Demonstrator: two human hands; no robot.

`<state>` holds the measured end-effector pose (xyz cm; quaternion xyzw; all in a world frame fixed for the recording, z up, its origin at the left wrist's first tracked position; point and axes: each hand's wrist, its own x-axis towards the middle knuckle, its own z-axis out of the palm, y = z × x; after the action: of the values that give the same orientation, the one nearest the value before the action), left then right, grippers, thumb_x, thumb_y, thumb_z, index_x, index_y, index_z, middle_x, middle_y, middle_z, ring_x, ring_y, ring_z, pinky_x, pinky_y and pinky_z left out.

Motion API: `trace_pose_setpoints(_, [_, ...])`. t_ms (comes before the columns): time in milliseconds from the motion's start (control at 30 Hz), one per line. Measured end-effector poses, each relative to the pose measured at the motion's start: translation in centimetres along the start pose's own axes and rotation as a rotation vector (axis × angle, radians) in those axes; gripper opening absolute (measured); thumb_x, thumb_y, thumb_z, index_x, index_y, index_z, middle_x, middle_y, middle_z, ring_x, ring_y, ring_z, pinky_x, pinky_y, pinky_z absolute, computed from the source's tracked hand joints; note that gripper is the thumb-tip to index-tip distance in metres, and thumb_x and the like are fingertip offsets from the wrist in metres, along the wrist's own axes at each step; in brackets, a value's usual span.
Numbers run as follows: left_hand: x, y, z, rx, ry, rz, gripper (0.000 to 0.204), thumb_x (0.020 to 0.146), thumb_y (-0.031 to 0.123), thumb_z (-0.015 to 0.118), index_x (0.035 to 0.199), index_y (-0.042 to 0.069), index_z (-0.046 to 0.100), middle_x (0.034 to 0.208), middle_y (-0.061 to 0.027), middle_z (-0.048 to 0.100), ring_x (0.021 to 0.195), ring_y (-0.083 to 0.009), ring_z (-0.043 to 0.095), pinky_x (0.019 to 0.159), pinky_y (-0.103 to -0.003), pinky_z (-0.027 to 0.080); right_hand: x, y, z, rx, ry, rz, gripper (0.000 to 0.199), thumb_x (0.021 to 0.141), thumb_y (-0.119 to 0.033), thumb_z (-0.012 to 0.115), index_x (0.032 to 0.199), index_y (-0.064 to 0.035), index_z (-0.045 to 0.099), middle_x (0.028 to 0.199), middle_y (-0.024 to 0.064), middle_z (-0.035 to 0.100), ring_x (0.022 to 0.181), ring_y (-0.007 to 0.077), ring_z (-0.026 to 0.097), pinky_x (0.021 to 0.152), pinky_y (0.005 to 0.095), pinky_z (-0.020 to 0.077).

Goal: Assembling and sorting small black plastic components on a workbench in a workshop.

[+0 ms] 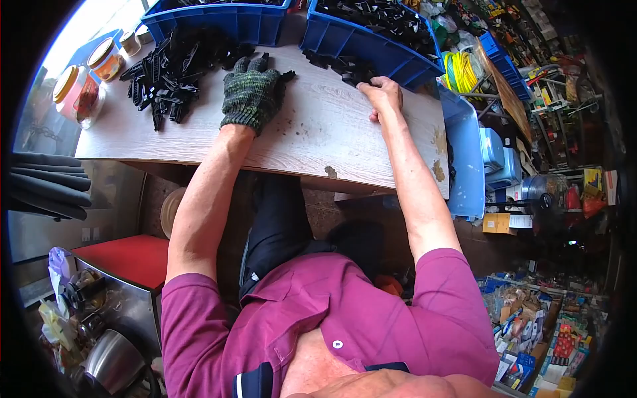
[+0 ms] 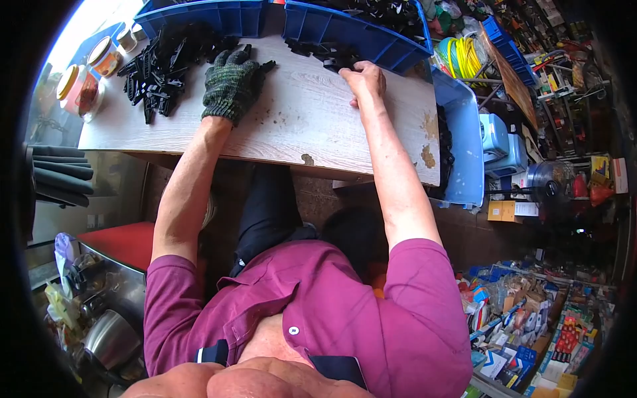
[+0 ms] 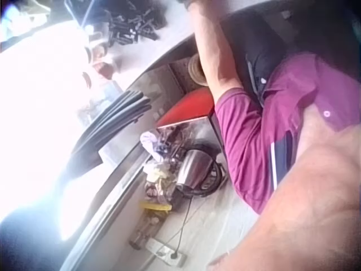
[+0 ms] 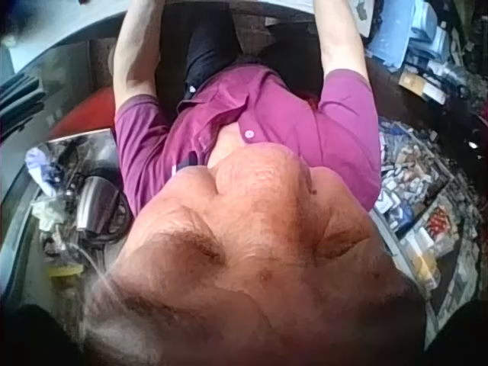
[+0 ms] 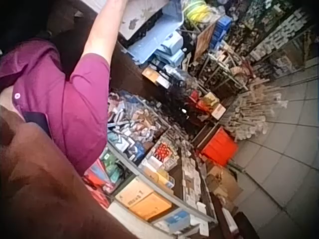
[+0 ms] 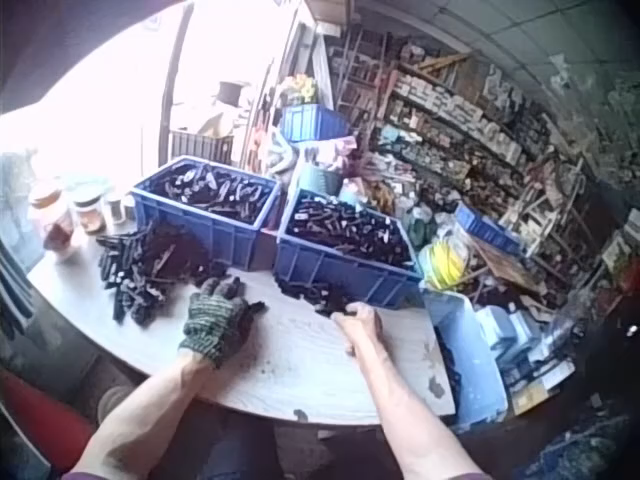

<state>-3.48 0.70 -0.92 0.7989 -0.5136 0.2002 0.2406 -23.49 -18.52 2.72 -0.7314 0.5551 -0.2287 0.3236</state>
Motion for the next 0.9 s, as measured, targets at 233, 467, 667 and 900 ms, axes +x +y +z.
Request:
trace_pose_setpoints(233, [0.2, 0.1, -0.1, -0.009, -0.017, -0.003, 0.025, 0.085, 0.033, 0.069, 0.102, 0.016, 0.074, 0.134, -0.0114, 0.061, 0.127, -0.0423, 0.051, 0.097, -0.055, 0.047, 0.2, 0.6, 0.2, -0.022, 0.049, -0.02, 0.038, 0.08, -0.029, 0.076, 0.107, -0.0022, 0.073, 0.074, 0.0101, 0.068, 0.04, 0.0149, 0.051, 0.038, 0.0313, 0.0503])
trace_pose_setpoints(467, [0.3, 0.4, -0.8, -0.097, 0.277, 0.044, 0.038, 0.085, 0.043, 0.074, 0.107, 0.011, 0.074, 0.118, -0.0134, 0.069, 0.113, -0.0354, 0.062, 0.099, -0.048, 0.047, -1.9, 2.5, -0.9, 0.52, -0.044, 0.292, 0.027, 0.084, -0.027, 0.073, 0.094, -0.003, 0.065, 0.049, 0.002, 0.042, 0.04, 0.017, 0.05, 0.044, 0.0403, 0.057])
trace_pose_setpoints(667, [-4.0, 9.2, -1.3, -0.547, -0.038, -0.01, 0.043, 0.082, 0.037, 0.077, 0.115, 0.01, 0.07, 0.102, -0.0147, 0.071, 0.096, -0.0344, 0.066, 0.086, -0.046, 0.052, -8.4, 3.0, 1.1, 0.876, -0.282, 0.072, 0.019, 0.086, -0.023, 0.075, 0.081, -0.0075, 0.066, 0.058, -0.0026, 0.052, 0.04, 0.0099, 0.043, 0.042, 0.0286, 0.0443])
trace_pose_setpoints(900, [-4.7, 11.7, -1.2, -0.56, -0.114, -0.1, 0.023, 0.089, 0.029, 0.066, 0.101, 0.01, 0.07, 0.089, -0.0146, 0.071, 0.085, -0.0353, 0.067, 0.075, -0.048, 0.052, -10.8, 1.9, 2.1, 0.825, -0.216, -0.069, 0.02, 0.089, -0.025, 0.074, 0.083, -0.0066, 0.068, 0.06, -0.0041, 0.053, 0.043, 0.0062, 0.037, 0.042, 0.0253, 0.0312])
